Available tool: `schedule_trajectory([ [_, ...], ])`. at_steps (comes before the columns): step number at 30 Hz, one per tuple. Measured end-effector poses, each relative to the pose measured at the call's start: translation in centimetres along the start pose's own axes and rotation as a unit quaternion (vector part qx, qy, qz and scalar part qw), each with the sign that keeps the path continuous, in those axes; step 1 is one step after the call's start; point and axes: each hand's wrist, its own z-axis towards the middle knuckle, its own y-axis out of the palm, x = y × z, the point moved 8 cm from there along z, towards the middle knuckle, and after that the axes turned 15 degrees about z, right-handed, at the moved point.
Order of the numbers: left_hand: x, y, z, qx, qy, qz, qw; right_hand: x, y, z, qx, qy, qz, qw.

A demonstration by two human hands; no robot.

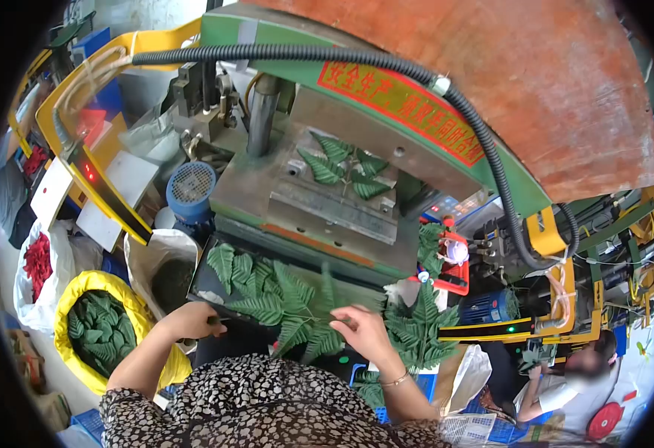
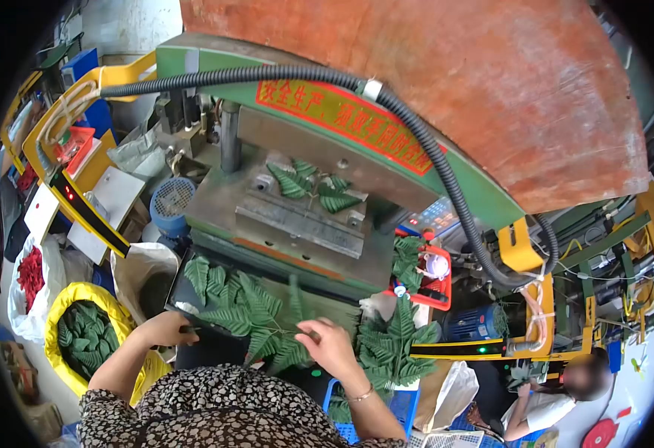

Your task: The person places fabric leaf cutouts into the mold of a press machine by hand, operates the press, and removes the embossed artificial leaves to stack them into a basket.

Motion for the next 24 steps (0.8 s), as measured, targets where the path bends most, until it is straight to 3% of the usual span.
schedule_trajectory([
  [1,-1.6,0.8,-0.9,0.012,-0.065,0.066,0.996,1.4,0.5,-1.7,-0.006,0.004,0.006,1.000],
  [2,-3.0,1.5,-1.8,0.024,-0.128,0.133,0.983,4.2,0.9,-3.6,-0.032,0.044,-0.085,0.995],
  [3,-3.7,2.8,-2.2,0.020,-0.133,0.131,0.982,7.0,1.3,-5.4,-0.057,0.080,-0.176,0.979],
  [4,-4.9,3.4,-2.5,0.068,-0.175,0.098,0.977,9.0,2.0,-7.2,-0.061,0.082,-0.173,0.980],
  [6,-7.1,4.3,-3.1,0.164,-0.250,0.031,0.954,12.2,2.6,-10.5,-0.045,0.064,-0.313,0.947],
  [7,-7.5,5.0,-2.9,0.164,-0.249,0.030,0.954,13.2,3.1,-11.2,-0.045,0.065,-0.314,0.946],
  [10,-7.9,5.2,-2.9,0.240,-0.237,0.016,0.941,14.2,2.5,-12.2,0.081,0.083,-0.239,0.964],
  [24,-7.3,4.8,-3.1,0.244,-0.247,0.020,0.938,14.4,2.7,-12.7,0.117,0.073,-0.225,0.965],
])
